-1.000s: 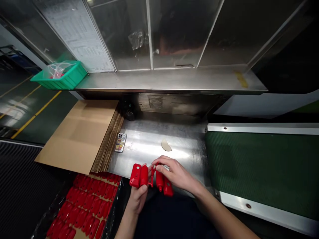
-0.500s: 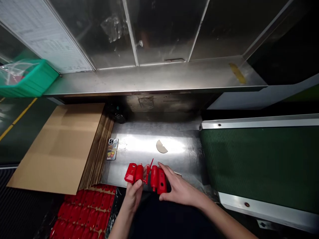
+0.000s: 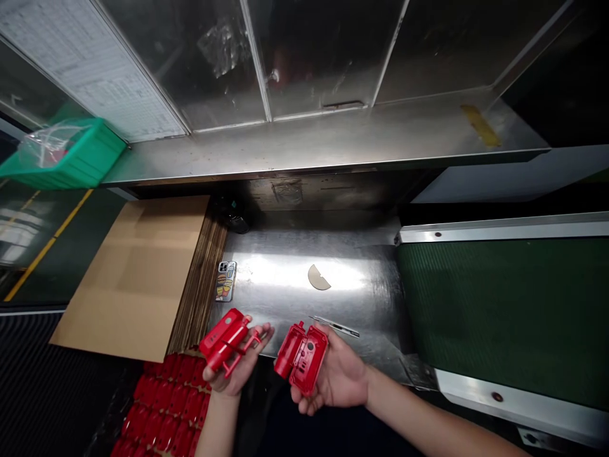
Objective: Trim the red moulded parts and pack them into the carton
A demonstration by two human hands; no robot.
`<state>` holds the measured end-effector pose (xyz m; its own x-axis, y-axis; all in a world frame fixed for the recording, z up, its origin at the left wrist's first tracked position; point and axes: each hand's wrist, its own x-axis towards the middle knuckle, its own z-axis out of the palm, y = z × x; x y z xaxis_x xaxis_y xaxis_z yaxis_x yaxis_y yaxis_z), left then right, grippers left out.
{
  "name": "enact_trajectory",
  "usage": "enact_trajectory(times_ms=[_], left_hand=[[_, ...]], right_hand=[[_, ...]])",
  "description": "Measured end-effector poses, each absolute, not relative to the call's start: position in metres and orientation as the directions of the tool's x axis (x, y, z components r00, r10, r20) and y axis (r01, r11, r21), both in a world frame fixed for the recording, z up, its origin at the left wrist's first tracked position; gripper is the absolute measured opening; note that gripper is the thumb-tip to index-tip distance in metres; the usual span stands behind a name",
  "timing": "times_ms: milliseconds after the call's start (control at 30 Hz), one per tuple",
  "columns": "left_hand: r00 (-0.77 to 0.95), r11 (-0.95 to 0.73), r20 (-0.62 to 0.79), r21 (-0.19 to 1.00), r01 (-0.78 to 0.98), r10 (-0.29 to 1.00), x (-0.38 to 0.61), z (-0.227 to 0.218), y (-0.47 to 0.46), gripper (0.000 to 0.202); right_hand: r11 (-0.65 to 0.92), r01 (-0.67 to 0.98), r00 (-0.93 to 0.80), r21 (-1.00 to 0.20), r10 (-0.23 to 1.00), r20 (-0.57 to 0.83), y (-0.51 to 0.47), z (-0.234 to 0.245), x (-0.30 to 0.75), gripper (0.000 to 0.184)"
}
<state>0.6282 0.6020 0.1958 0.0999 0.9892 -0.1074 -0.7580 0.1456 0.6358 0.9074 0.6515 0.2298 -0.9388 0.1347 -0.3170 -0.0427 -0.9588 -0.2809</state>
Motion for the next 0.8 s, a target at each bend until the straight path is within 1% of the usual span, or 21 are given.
enact_trajectory(times_ms=[33, 67, 100, 133, 167, 200, 233, 267, 300, 333, 367, 467, 500, 533, 567, 600, 633, 700, 733, 767, 800], left_hand=[[0.011, 0.085, -0.12, 0.638, -0.766, 0.993, 0.622, 0.197, 0.602, 0.098], [-0.079, 0.039, -0.151, 0.647, -0.761, 0.985, 0.617, 0.198, 0.601, 0.099], [-0.156, 0.013, -0.195, 0.663, -0.749, 0.968, 0.611, 0.198, 0.6, 0.099], [-0.211, 0.012, -0.244, 0.681, -0.733, 0.947, 0.606, 0.197, 0.599, 0.096], [-0.245, 0.029, -0.293, 0.695, -0.719, 0.924, 0.603, 0.195, 0.597, 0.091], [-0.265, 0.054, -0.339, 0.7, -0.712, 0.903, 0.601, 0.193, 0.595, 0.085], [-0.274, 0.078, -0.381, 0.696, -0.714, 0.883, 0.6, 0.189, 0.594, 0.078], [-0.279, 0.097, -0.418, 0.683, -0.724, 0.864, 0.601, 0.184, 0.593, 0.071], [-0.278, 0.112, -0.452, 0.665, -0.738, 0.848, 0.604, 0.18, 0.592, 0.064], [-0.273, 0.124, -0.48, 0.644, -0.755, 0.834, 0.607, 0.175, 0.591, 0.059], [-0.265, 0.132, -0.502, 0.624, -0.771, 0.823, 0.611, 0.17, 0.591, 0.055], [-0.246, 0.145, -0.534, 0.587, -0.796, 0.809, 0.623, 0.162, 0.591, 0.048], [-0.245, 0.146, -0.534, 0.587, -0.796, 0.809, 0.626, 0.161, 0.591, 0.047], [-0.246, 0.148, -0.532, 0.592, -0.792, 0.81, 0.629, 0.161, 0.591, 0.046], [-0.25, 0.15, -0.526, 0.604, -0.783, 0.813, 0.632, 0.161, 0.592, 0.045], [-0.259, 0.149, -0.517, 0.62, -0.77, 0.816, 0.635, 0.162, 0.593, 0.044], [-0.27, 0.144, -0.507, 0.637, -0.758, 0.819, 0.638, 0.163, 0.594, 0.042], [-0.296, 0.126, -0.484, 0.664, -0.737, 0.823, 0.646, 0.166, 0.598, 0.04], [-0.305, 0.116, -0.475, 0.672, -0.732, 0.826, 0.652, 0.167, 0.601, 0.041], [-0.308, 0.11, -0.464, 0.678, -0.727, 0.831, 0.658, 0.169, 0.603, 0.042], [-0.305, 0.107, -0.449, 0.688, -0.718, 0.84, 0.665, 0.172, 0.606, 0.045]], right_hand=[[-0.926, -0.027, -0.942, -0.376, 0.149, -0.3, 0.653, 0.226, 0.908, 0.109], [-0.855, 0.002, -0.929, -0.519, 0.191, -0.318, 0.657, 0.221, 0.909, 0.105], [-0.726, 0.064, -0.887, -0.684, 0.273, -0.372, 0.663, 0.215, 0.908, 0.103], [-0.541, 0.179, -0.813, -0.822, 0.389, -0.433, 0.672, 0.206, 0.906, 0.105], [-0.324, 0.34, -0.714, -0.883, 0.522, -0.467, 0.683, 0.196, 0.901, 0.11], [-0.114, 0.519, -0.611, -0.847, 0.643, -0.461, 0.696, 0.186, 0.894, 0.114], [0.05, 0.66, -0.541, -0.75, 0.723, -0.429, 0.709, 0.174, 0.886, 0.114], [0.162, 0.746, -0.504, -0.646, 0.772, -0.388, 0.723, 0.163, 0.876, 0.11], [0.23, 0.79, -0.491, -0.568, 0.792, -0.363, 0.735, 0.152, 0.866, 0.107], [0.266, 0.808, -0.491, -0.526, 0.797, -0.351, 0.746, 0.144, 0.856, 0.105], [0.282, 0.814, -0.492, -0.508, 0.799, -0.346, 0.755, 0.137, 0.847, 0.104], [0.278, 0.806, -0.496, -0.522, 0.798, -0.342, 0.765, 0.135, 0.83, 0.101], [0.275, 0.802, -0.496, -0.53, 0.801, -0.335, 0.763, 0.14, 0.828, 0.096], [0.278, 0.797, -0.499, -0.537, 0.804, -0.324, 0.758, 0.147, 0.826, 0.087], [0.281, 0.774, -0.514, -0.568, 0.802, -0.305, 0.751, 0.156, 0.824, 0.074], [0.275, 0.721, -0.543, -0.636, 0.794, -0.274, 0.742, 0.166, 0.823, 0.06], [0.256, 0.635, -0.578, -0.729, 0.783, -0.229, 0.732, 0.176, 0.821, 0.047], [0.185, 0.396, -0.613, -0.899, 0.782, -0.11, 0.714, 0.191, 0.816, 0.033], [0.146, 0.286, -0.596, -0.947, 0.801, -0.056, 0.705, 0.197, 0.813, 0.028], [0.117, 0.211, -0.56, -0.97, 0.828, -0.022, 0.698, 0.2, 0.81, 0.025], [0.102, 0.182, -0.515, -0.978, 0.857, -0.007, 0.693, 0.202, 0.808, 0.023]])
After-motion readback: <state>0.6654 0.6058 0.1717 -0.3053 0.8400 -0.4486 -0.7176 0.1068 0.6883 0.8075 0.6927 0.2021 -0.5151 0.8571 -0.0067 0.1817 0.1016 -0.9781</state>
